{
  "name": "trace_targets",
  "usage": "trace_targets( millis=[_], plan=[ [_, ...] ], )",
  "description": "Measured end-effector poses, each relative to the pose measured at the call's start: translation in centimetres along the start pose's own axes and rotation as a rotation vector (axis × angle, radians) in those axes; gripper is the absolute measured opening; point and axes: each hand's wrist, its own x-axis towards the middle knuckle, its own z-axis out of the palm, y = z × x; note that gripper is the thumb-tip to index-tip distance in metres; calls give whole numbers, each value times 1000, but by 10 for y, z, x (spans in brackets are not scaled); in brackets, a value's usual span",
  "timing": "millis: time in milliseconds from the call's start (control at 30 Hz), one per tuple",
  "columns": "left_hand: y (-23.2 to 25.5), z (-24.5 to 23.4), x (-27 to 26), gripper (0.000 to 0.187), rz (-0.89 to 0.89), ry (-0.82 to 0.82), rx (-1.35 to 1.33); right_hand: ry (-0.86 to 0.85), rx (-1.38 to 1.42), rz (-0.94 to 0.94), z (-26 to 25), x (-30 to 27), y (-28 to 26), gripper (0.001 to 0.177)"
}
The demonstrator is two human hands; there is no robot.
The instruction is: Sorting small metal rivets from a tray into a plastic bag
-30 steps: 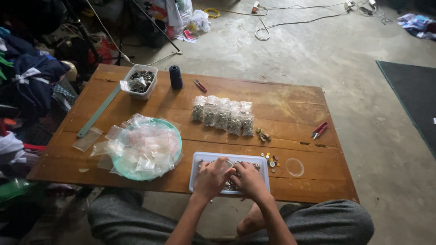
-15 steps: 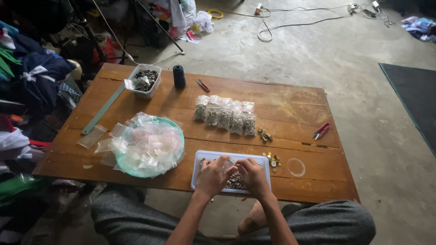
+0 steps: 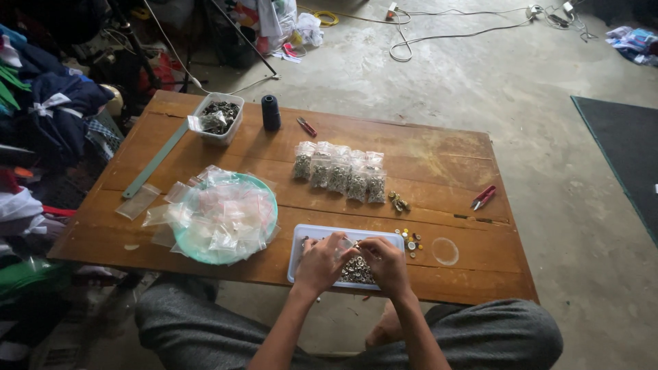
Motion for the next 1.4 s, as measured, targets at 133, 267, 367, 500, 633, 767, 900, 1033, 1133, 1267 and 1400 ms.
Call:
trace_targets(
  millis=[133,267,367,500,633,767,900,1033,1133,1267,1400],
  plan=[
    [-3,3,0,58,10,0,19,24,54,46,-1,-1,4,14],
    [-2,1,1,57,-4,-12,12,19,50,48,-5,3,-4,16],
    [5,-4,1,58,6,8,12,22,68,5,-8,7,-14,13],
    [5,-2,1,56,42,63,22,24,78,-1,-3,6,-2,9],
    [2,1,4,61,65,48,41,6,60,34,-7,8,-6,11],
    [3,0,0,57,68,31,25,44,133,98,-11,11,-15,13],
    [2,1,1,52,98,44,50,-2,128,-27,-24,28,-50,11],
    [5,-3,2,45,56,4,26,-169,-24,-178,-33,42,-61,16],
    [8,-4,-4,52,50,9,23,-185,-38,-253,-38,45,-51,10],
    [2,-1,3,50,64,79,61,-485,-303,-101,-47,65,-33,17],
    [10,-6,-2,50,93,140,-49,-963,-572,84,-19,50,16,20]
  ],
)
